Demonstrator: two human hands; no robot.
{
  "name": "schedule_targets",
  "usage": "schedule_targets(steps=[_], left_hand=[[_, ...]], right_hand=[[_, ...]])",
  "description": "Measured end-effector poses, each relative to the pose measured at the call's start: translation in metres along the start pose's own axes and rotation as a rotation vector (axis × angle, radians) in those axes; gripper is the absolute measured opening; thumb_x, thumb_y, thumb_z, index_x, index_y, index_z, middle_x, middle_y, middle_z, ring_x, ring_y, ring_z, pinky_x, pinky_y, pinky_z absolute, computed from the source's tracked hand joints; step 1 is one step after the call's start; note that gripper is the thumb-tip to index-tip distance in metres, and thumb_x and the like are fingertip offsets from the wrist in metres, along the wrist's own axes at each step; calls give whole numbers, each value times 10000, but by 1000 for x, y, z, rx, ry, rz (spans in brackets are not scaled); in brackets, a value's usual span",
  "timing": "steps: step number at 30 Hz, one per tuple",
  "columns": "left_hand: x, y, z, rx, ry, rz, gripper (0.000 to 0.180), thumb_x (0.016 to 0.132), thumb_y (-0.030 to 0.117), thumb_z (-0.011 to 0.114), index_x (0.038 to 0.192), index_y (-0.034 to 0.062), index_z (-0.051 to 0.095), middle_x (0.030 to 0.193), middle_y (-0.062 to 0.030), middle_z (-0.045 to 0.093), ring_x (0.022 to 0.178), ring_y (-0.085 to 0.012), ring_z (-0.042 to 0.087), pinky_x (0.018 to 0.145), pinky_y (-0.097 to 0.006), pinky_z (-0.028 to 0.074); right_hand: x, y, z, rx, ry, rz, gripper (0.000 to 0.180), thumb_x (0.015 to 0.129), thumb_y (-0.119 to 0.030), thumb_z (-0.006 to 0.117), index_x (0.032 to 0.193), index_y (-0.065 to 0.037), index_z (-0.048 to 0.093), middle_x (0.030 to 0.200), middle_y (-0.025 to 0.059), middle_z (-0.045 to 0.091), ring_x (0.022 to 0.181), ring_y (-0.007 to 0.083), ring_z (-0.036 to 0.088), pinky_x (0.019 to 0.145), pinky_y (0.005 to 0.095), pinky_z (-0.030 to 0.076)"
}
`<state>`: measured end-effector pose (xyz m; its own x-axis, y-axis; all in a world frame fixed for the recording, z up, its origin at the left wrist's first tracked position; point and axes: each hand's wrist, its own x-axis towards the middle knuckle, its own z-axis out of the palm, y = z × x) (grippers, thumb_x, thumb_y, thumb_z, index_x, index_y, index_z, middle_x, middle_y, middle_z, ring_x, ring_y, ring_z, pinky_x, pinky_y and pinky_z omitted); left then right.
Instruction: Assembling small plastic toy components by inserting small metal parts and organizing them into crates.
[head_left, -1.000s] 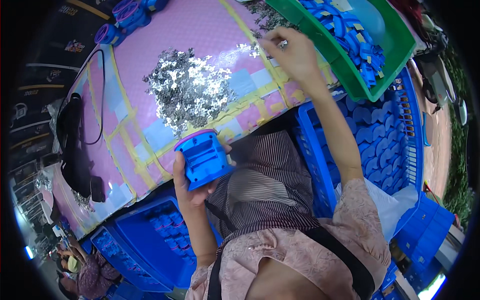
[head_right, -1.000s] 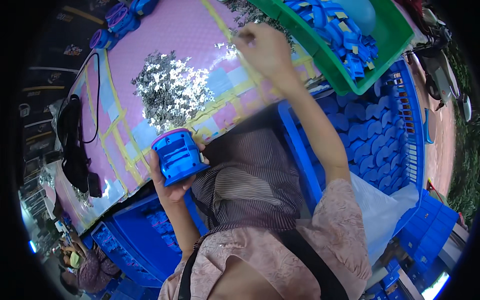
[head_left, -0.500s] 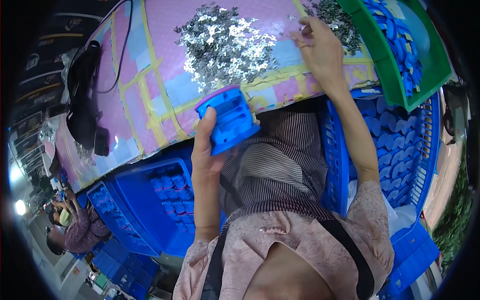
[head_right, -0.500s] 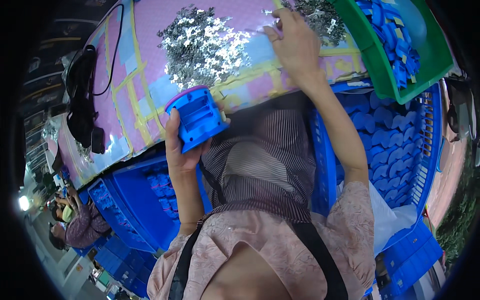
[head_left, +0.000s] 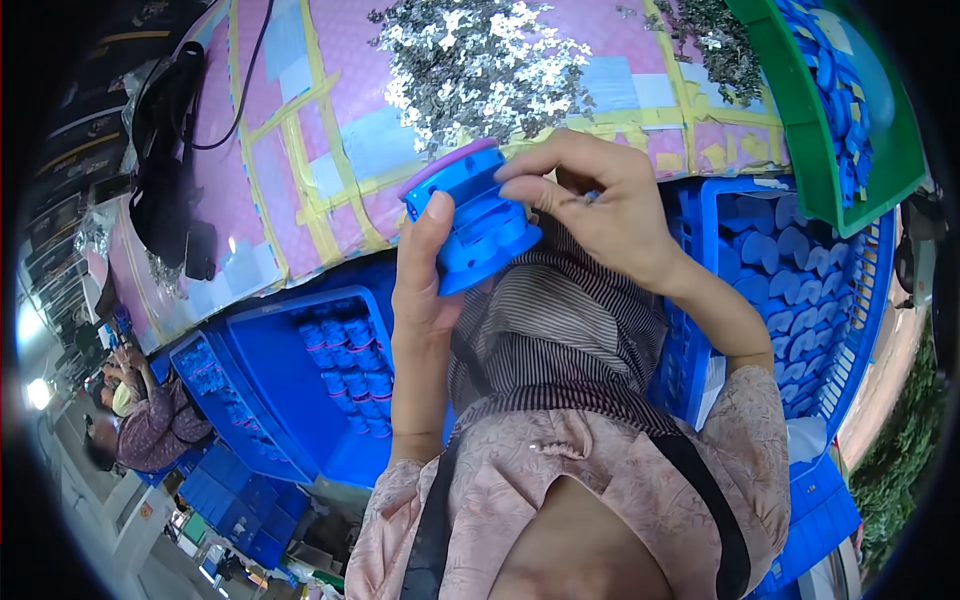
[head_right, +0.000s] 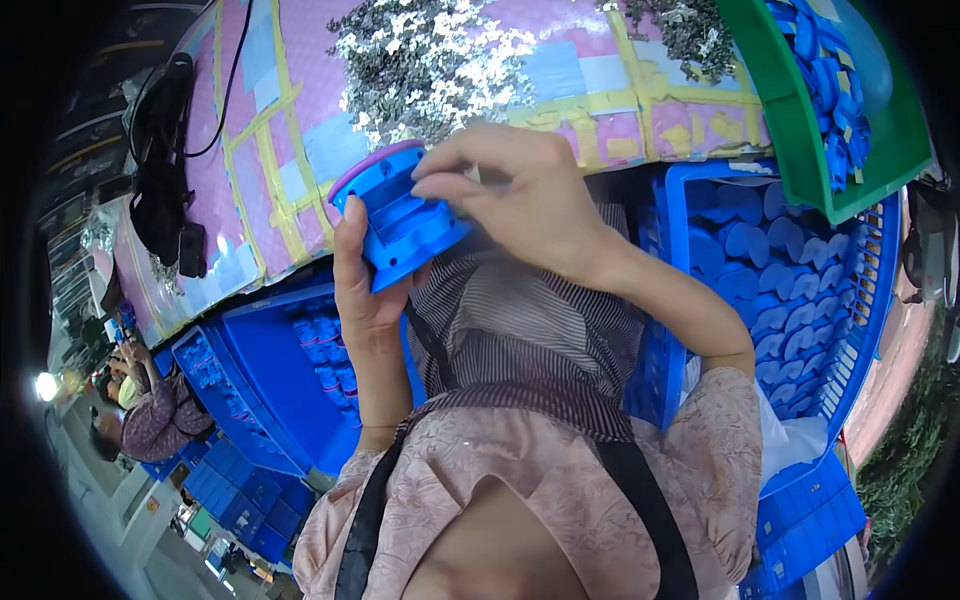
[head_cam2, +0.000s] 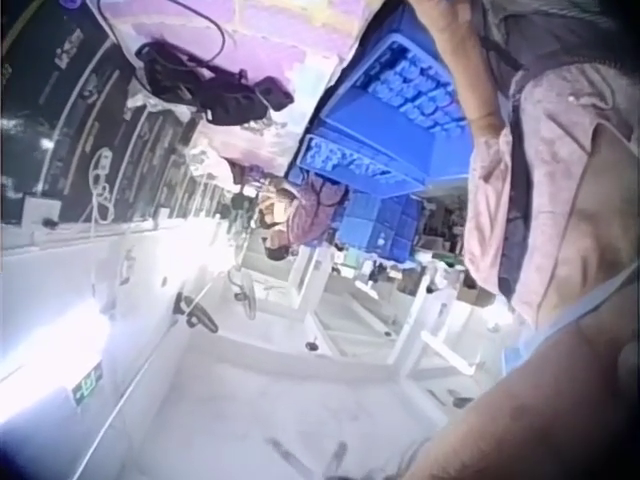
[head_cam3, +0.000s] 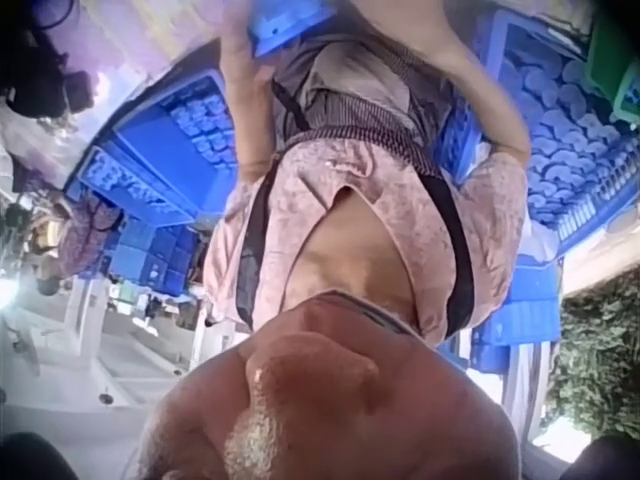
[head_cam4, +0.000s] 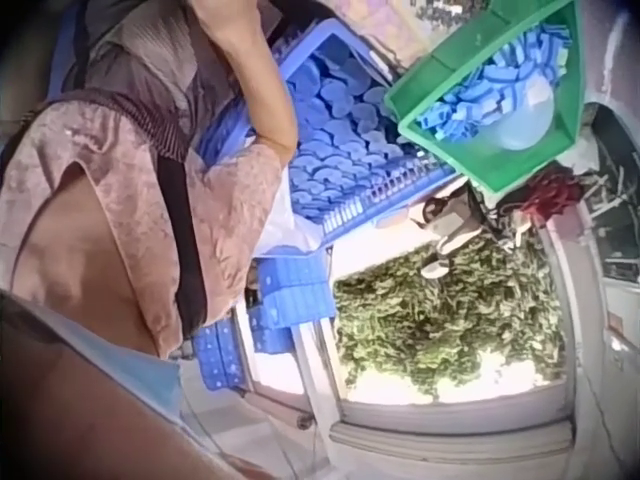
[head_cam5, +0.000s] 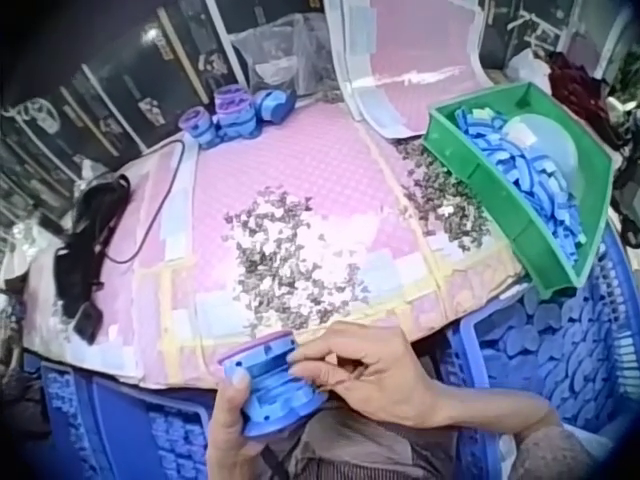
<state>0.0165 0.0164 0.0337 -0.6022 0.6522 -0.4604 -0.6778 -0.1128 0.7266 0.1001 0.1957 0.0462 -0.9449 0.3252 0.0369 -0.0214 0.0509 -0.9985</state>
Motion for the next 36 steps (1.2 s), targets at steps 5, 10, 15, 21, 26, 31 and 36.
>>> schedule_targets(steps=[5,10,15,21,26,31,36], left_hand=[[-3,1,4,62,43,61,673,883,467,634,1308,-38,502,1058,-157,673,901,-217,699,718,-326,590],[-4,0,7,90,53,165,757,813,454,714,1336,-35,470,1173,-174,620,1029,-237,653,888,-373,550],[2,-3,9,178,58,313,857,743,463,770,1358,-30,434,1246,-181,574,1100,-256,613,935,-383,521],[2,-2,6,156,20,337,895,719,484,783,1361,-27,425,1246,-180,565,1124,-264,598,973,-409,497],[0,-5,-3,171,75,396,904,715,506,782,1356,-26,430,1248,-183,560,1130,-274,600,976,-418,500],[3,1,-5,113,118,377,881,860,624,567,1397,-53,395,1184,-259,617,851,-256,706,421,-229,520],[6,-4,-26,47,84,246,857,871,621,558,1371,-62,423,1180,-270,616,879,-266,705,411,-235,515]], right_hand=[[-4,15,3,-60,-6,-164,283,821,88,663,1074,-19,730,857,71,667,724,114,635,646,219,502],[-6,4,11,11,102,-26,208,813,48,694,1009,-16,723,880,60,678,769,109,643,664,210,501],[-5,5,4,-213,33,-205,160,827,10,717,984,-8,692,845,26,649,697,60,588,600,201,475],[0,13,20,221,62,70,163,845,-8,728,945,-8,599,816,-18,578,601,-19,449,509,157,367],[11,5,23,113,-69,193,167,850,-51,739,917,-10,592,808,-13,573,589,-25,442,505,147,361],[62,25,6,-297,70,-117,143,869,-159,720,962,-53,702,812,-21,622,634,67,574,569,246,450],[85,54,0,-810,107,-350,139,836,-172,724,963,-117,726,866,49,647,699,184,620,636,303,487]])
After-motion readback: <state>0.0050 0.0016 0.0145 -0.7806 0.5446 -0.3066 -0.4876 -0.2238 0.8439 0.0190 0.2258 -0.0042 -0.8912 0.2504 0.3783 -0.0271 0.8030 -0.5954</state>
